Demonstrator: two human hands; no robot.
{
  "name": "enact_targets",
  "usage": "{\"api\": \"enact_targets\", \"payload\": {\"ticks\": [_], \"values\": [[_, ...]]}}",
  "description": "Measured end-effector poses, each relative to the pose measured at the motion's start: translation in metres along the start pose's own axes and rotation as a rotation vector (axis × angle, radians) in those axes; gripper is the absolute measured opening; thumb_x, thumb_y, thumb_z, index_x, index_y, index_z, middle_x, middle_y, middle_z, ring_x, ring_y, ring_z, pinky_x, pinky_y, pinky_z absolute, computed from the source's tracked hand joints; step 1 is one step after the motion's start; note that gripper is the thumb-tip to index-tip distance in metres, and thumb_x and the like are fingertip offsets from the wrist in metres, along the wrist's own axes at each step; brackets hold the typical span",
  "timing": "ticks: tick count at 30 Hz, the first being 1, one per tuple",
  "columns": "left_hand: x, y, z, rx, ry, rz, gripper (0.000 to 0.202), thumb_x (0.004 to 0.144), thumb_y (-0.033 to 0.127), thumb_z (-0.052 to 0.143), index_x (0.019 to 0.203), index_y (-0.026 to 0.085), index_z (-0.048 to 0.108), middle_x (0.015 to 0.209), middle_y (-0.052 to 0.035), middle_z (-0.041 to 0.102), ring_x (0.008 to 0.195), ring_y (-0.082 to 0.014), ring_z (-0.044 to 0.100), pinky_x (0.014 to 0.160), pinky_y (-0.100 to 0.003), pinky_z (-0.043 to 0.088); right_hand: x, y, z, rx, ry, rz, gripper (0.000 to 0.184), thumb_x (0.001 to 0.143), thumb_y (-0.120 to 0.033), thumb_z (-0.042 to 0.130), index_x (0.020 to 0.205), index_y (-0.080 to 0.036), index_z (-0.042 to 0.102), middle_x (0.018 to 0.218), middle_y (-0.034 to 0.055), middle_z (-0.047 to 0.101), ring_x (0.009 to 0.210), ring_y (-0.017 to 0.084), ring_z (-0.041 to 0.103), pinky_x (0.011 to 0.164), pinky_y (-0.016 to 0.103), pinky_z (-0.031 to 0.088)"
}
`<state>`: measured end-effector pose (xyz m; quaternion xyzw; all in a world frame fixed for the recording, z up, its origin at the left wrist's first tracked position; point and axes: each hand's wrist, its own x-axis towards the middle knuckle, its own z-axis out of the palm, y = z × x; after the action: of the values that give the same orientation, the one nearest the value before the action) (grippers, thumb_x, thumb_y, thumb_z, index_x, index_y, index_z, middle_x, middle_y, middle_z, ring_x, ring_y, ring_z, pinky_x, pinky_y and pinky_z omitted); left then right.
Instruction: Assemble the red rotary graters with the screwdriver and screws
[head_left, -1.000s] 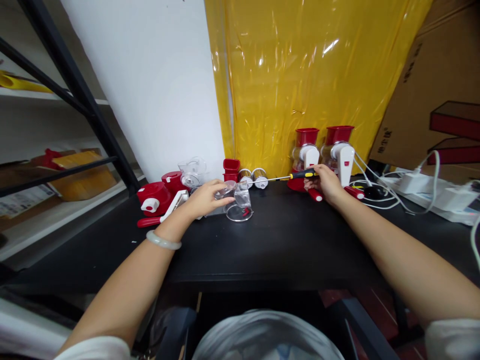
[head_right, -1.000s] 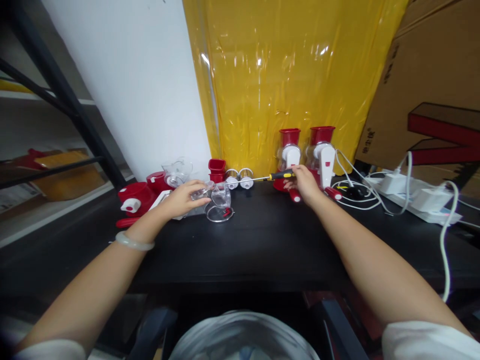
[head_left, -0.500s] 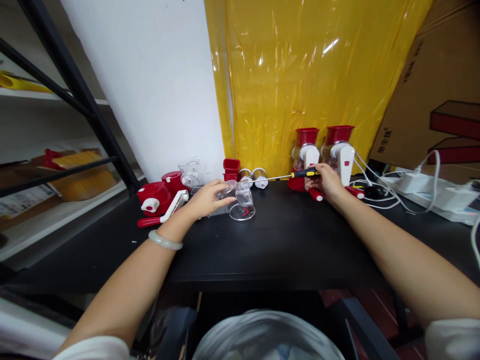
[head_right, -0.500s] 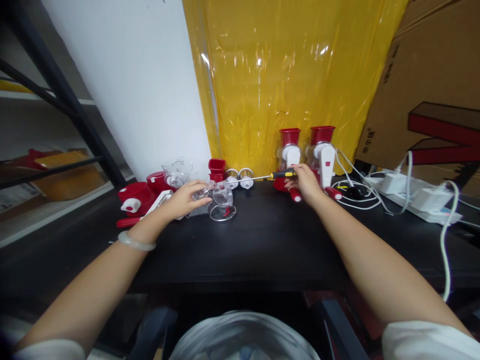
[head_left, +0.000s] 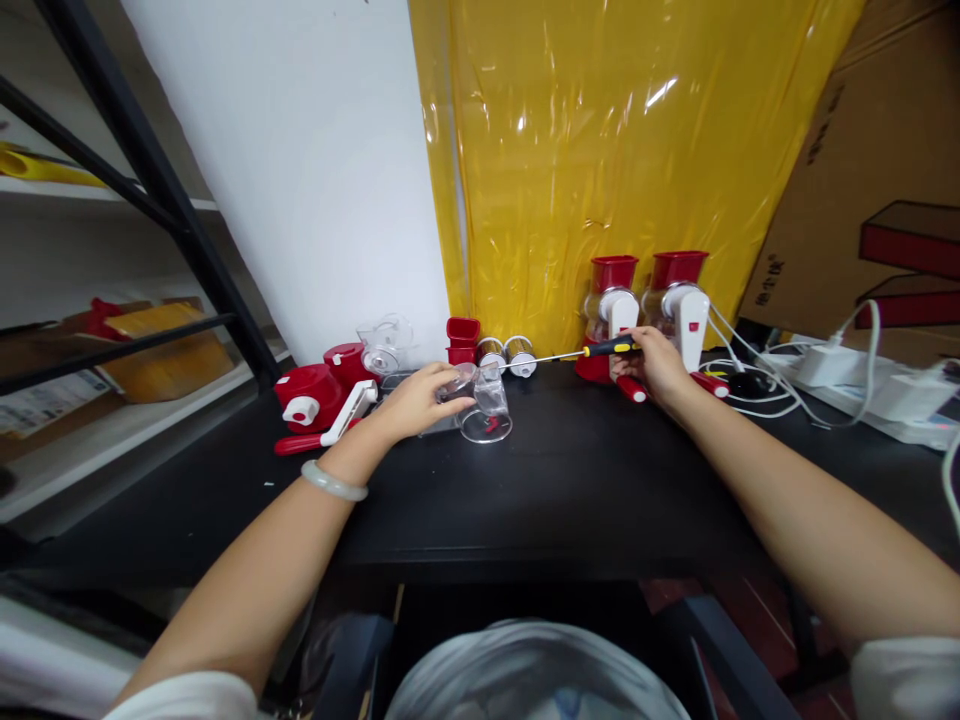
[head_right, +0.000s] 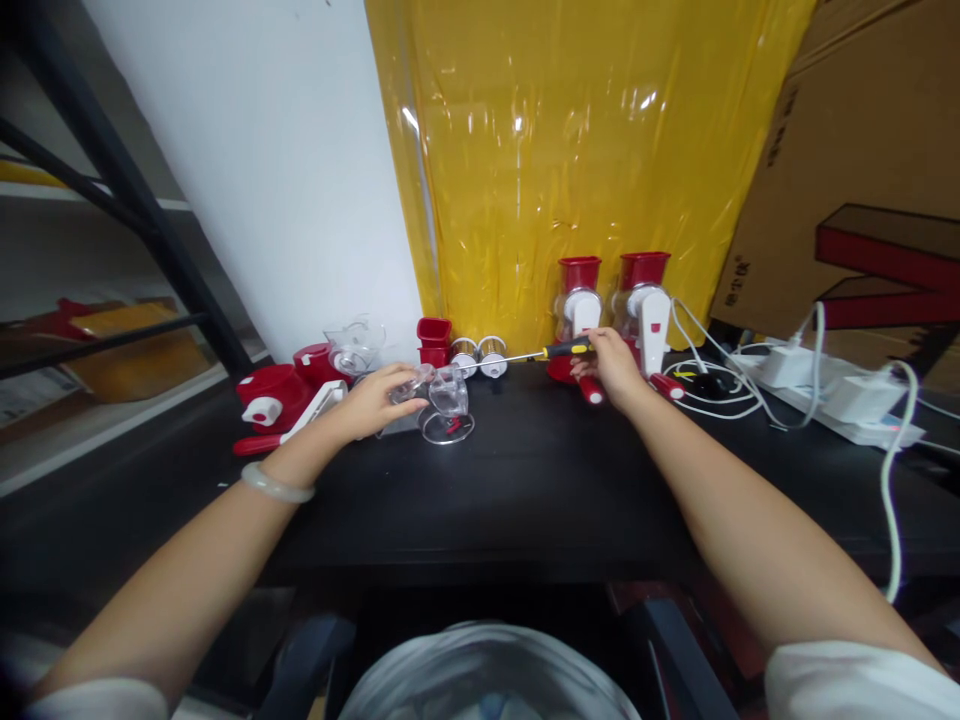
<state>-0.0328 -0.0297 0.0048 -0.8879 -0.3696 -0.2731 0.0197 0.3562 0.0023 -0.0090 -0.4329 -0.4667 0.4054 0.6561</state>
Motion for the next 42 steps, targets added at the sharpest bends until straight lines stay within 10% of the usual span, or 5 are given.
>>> {"api": "enact_targets", "payload": {"ticks": [22, 34, 42], "values": [[-0.0005, 0.0008, 0.0013, 0.008, 0.006, 0.012, 0.047, 0.090, 0.056, 0.057, 0.120, 0.020, 0.065, 0.117, -0.0114, 0.063, 0.106, -0.0250, 0.062, 0.093, -0.042, 0.049, 0.0000, 0.0056, -0.0090, -0.218, -0.042, -0.237, 0.049, 0.081, -0.071, 0.057, 0.074, -0.023, 0.048, 0.041, -0.0049, 0.051, 0.036, 0.012, 0.051, 0.043, 0.024, 0.045], [-0.0005, 0.0039, -0.0008, -0.001, -0.058, 0.008, 0.046, 0.093, 0.054, 0.053, 0.125, 0.021, 0.061, 0.123, -0.0115, 0.059, 0.109, -0.0251, 0.059, 0.098, -0.043, 0.047, 0.0062, 0.0065, -0.0082, 0.082, 0.014, -0.090, 0.020, 0.076, -0.030, 0.050, 0.090, -0.022, 0.060, 0.070, 0.0002, 0.067, 0.054, 0.015, 0.065, 0.046, 0.024, 0.050], [-0.0002, 0.0094, -0.0035, -0.021, -0.071, 0.022, 0.045, 0.095, 0.053, 0.050, 0.127, 0.023, 0.059, 0.120, -0.0104, 0.058, 0.109, -0.0244, 0.059, 0.099, -0.043, 0.046, 0.0007, 0.0003, -0.0052, 0.029, 0.025, -0.091, 0.023, 0.077, -0.038, 0.065, 0.092, -0.023, 0.055, 0.066, -0.0031, 0.062, 0.048, 0.011, 0.060, 0.044, 0.022, 0.050]]}}
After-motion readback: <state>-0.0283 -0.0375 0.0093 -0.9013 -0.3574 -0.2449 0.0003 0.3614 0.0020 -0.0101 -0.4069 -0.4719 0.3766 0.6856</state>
